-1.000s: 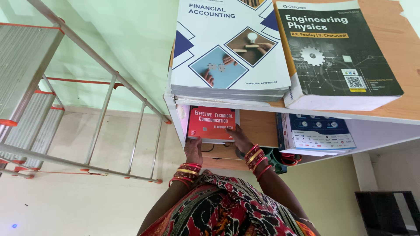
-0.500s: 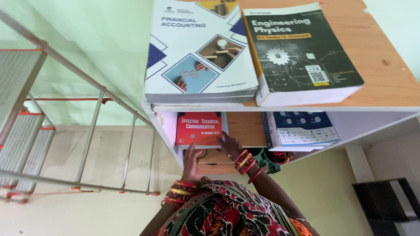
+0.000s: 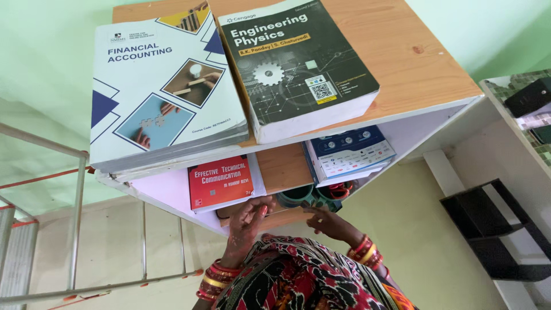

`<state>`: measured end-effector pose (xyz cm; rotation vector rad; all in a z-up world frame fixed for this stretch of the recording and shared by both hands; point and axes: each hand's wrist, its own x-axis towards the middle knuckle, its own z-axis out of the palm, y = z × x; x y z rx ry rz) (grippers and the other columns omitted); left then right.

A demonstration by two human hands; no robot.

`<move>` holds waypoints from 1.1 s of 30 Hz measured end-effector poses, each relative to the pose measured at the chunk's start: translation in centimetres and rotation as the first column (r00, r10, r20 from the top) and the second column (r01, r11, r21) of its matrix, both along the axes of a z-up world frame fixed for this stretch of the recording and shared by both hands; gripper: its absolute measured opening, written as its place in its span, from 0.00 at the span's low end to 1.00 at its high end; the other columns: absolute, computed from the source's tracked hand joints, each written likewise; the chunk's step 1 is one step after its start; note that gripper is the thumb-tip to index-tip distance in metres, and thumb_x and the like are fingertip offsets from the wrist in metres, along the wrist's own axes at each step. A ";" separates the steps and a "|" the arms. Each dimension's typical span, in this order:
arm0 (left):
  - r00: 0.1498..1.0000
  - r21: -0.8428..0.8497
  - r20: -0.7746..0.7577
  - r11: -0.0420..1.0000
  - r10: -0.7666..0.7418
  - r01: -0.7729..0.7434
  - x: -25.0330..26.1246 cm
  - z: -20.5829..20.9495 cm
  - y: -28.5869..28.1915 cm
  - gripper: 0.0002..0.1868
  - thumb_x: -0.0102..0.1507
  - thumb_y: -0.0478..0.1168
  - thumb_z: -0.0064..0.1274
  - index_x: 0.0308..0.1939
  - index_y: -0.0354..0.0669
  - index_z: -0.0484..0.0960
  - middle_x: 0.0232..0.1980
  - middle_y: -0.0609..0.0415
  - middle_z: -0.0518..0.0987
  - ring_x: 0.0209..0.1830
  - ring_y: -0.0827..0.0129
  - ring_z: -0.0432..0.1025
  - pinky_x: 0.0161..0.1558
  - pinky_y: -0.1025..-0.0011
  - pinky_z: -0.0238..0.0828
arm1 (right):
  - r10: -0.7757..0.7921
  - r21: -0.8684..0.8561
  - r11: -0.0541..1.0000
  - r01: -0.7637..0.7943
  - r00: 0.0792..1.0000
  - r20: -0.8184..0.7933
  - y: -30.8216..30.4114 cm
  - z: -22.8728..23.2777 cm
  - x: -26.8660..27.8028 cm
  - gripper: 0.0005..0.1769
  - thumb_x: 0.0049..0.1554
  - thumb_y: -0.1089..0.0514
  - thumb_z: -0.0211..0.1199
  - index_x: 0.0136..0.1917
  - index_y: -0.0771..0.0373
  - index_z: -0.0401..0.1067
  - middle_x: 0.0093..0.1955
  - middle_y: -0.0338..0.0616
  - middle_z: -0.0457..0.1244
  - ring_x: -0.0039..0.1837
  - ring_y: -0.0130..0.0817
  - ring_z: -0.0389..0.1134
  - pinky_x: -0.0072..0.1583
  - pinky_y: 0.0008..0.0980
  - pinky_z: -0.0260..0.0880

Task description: The person sorts through and organizes stacks of paper forms and textbooks on a shelf, placing the forms into folders and arranging the books.

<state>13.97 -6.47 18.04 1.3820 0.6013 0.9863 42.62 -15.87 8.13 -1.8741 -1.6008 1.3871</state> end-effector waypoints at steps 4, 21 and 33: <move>0.960 0.376 -0.169 0.915 0.221 -0.145 -0.6 8.8 -1.1 0.10 0.67 0.35 0.53 0.51 0.40 0.85 0.44 0.54 0.86 0.40 0.68 0.80 0.38 0.70 0.78 | -0.047 0.125 0.991 0.042 0.998 0.035 -1.8 7.7 2.9 0.33 0.61 0.51 0.56 0.78 0.54 0.56 0.55 0.43 0.74 0.50 0.31 0.77 0.55 0.31 0.78; 0.662 0.874 -0.151 0.412 0.734 -0.258 8.3 16.8 1.6 0.46 0.68 0.53 0.59 0.80 0.37 0.52 0.81 0.34 0.54 0.79 0.43 0.57 0.75 0.46 0.55 | -0.312 0.918 0.329 0.221 0.943 -0.115 8.1 29.8 8.1 0.35 0.69 0.46 0.58 0.79 0.69 0.55 0.67 0.56 0.65 0.62 0.39 0.70 0.61 0.40 0.74; 0.824 0.702 0.031 0.575 0.566 -0.421 7.9 15.4 -2.8 0.39 0.61 0.45 0.62 0.73 0.36 0.66 0.76 0.39 0.69 0.75 0.50 0.67 0.74 0.54 0.64 | -0.420 0.870 0.227 0.437 0.850 -0.318 7.5 29.4 6.0 0.11 0.66 0.61 0.62 0.61 0.65 0.76 0.47 0.39 0.68 0.47 0.15 0.65 0.49 0.18 0.68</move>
